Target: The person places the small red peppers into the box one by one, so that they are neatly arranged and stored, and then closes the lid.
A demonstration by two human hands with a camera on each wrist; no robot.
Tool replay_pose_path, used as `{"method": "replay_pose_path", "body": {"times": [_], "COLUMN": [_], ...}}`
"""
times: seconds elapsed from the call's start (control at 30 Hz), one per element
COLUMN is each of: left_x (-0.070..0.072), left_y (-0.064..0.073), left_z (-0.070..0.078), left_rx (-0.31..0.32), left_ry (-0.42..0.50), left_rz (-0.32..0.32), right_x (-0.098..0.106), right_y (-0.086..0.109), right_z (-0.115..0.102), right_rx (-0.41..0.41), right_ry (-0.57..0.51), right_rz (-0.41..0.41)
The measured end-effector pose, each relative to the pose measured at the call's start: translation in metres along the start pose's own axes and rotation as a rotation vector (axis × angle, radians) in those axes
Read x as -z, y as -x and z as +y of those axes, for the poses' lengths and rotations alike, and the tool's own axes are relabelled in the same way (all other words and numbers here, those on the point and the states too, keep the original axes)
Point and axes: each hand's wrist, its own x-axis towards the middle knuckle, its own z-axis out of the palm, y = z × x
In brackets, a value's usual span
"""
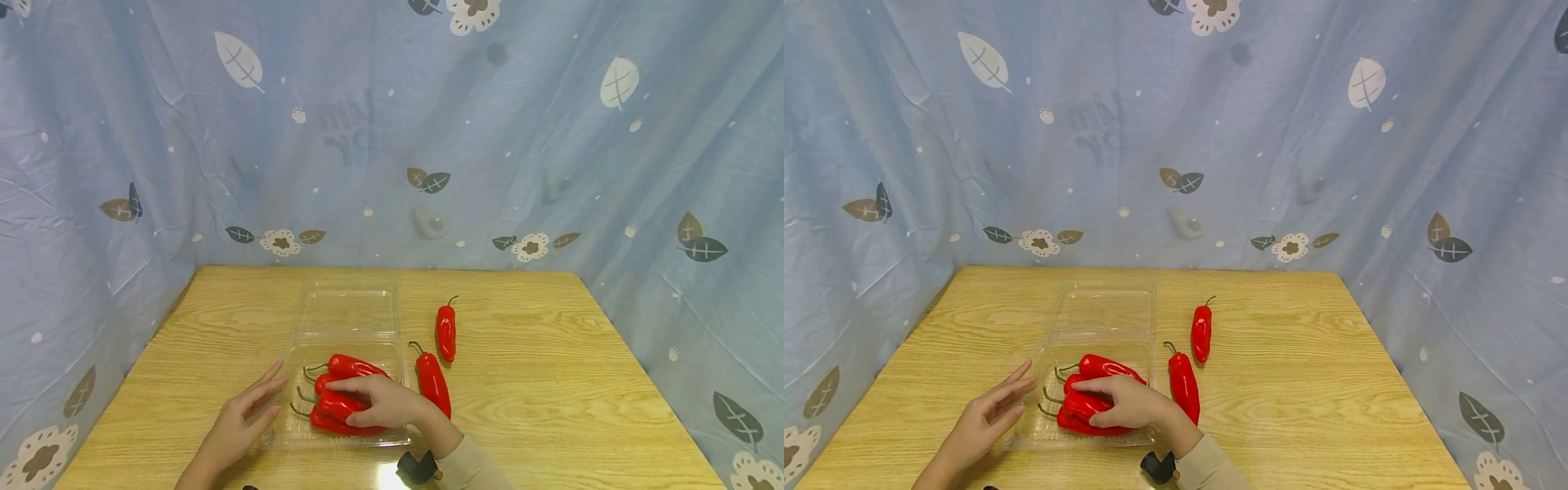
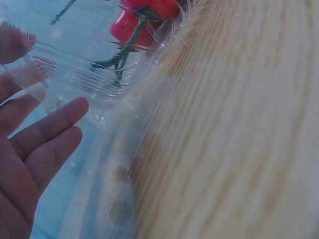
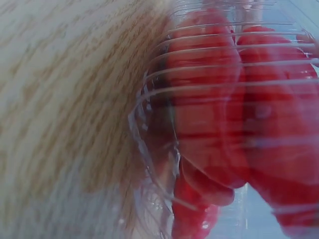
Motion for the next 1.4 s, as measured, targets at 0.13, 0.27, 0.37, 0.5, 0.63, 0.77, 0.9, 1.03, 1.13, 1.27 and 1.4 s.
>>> {"method": "replay_pose_path", "body": {"times": [0.13,0.27,0.37,0.5,0.63,0.77,0.9,1.03,1.13,1.27,1.4], "left_x": [-0.001,-0.002,-0.002,-0.002,-0.002,-0.002,-0.001,-0.001,-0.001,-0.001,-0.001], "left_y": [0.000,0.000,0.000,0.000,-0.001,-0.001,-0.001,-0.001,-0.001,-0.001,-0.001], "left_z": [0.000,-0.001,-0.001,-0.001,-0.001,-0.001,-0.001,-0.001,-0.002,-0.002,-0.001], "left_rx": [-0.016,-0.028,-0.038,-0.045,-0.049,-0.050,-0.043,-0.032,-0.038,-0.049,-0.044], "left_ry": [-0.004,-0.007,-0.004,0.000,0.006,0.011,0.015,0.011,0.013,0.015,0.013], "left_rz": [0.010,0.019,0.025,0.029,0.029,0.030,0.029,0.027,0.022,0.020,0.023], "right_x": [0.000,0.000,0.000,0.000,-0.001,0.000,0.001,0.002,0.003,0.007,0.012], "right_y": [0.000,0.000,0.000,0.000,-0.001,-0.002,-0.001,0.001,0.005,0.010,0.017], "right_z": [0.001,0.001,0.000,0.000,0.000,0.001,0.001,0.003,0.004,0.005,0.007], "right_rx": [0.012,0.021,0.037,0.061,0.080,0.112,0.137,0.135,0.124,0.114,0.109], "right_ry": [-0.008,-0.018,-0.020,-0.025,-0.062,-0.114,-0.167,-0.243,-0.295,-0.336,-0.355], "right_rz": [-0.003,-0.002,0.001,0.004,0.008,0.008,0.021,0.050,0.079,0.134,0.202]}}
